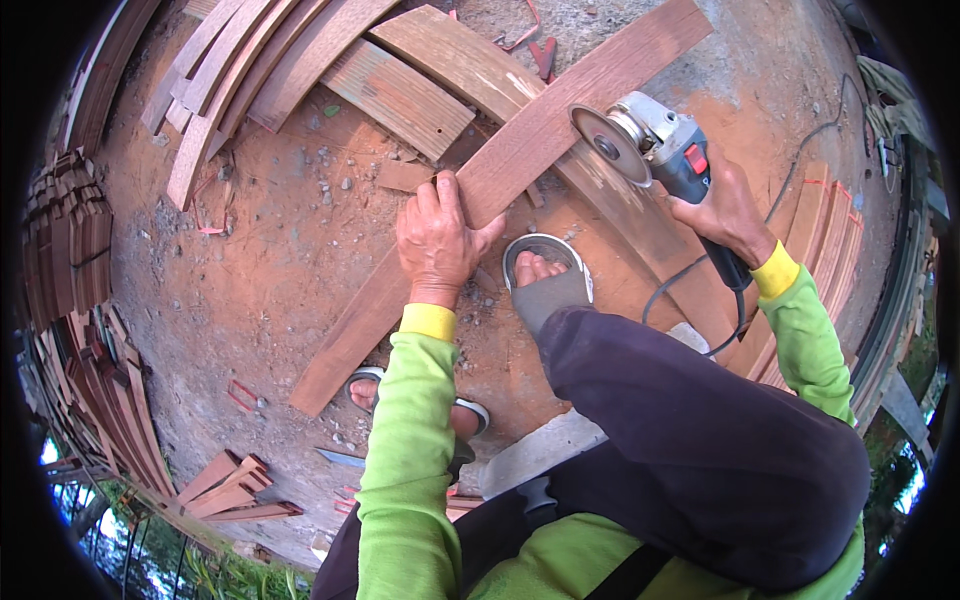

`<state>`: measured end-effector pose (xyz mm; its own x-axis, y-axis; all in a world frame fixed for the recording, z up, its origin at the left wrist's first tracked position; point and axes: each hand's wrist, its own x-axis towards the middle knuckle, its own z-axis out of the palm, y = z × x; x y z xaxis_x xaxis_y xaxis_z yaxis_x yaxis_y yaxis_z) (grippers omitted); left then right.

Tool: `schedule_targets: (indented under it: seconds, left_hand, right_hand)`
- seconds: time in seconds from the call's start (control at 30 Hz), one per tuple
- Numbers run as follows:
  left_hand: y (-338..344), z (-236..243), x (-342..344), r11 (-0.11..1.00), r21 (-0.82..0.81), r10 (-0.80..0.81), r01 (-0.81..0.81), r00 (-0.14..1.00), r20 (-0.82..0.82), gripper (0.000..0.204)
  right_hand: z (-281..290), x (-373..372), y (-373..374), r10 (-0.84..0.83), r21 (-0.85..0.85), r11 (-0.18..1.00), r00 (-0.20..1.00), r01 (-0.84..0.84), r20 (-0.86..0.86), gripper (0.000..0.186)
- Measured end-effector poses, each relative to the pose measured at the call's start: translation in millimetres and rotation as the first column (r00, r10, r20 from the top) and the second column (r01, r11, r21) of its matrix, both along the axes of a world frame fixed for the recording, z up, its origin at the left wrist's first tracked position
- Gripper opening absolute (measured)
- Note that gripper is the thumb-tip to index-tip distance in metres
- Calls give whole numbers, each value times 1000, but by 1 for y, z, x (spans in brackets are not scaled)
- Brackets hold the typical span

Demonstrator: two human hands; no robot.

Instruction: The person uses an angle grinder to cut a wooden plank into smaller pieces. They hold the plank with one hand and operate the tool with the other, cutting the wood into segments and placing them on the ground.

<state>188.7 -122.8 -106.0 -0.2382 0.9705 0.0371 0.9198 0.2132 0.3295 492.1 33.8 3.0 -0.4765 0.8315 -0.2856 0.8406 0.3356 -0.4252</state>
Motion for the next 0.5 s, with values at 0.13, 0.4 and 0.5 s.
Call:
schedule_targets:
  seconds: [0.13,0.4,0.5]
  left_hand:
    - [0,0,0,1000,-2,2,-2,1000,5,77]
    - [0,0,-1,1000,-12,-1,1,1000,5,77]
    - [1,1,0,1000,-24,1,-1,1000,5,77]
  right_hand:
    - [-3,1,0,7,15,1000,1000,-7,2,60]
    - [-4,0,0,7,9,1000,1000,-7,-16,59]
    - [0,-3,-1,2,1,1000,1000,-2,-4,59]
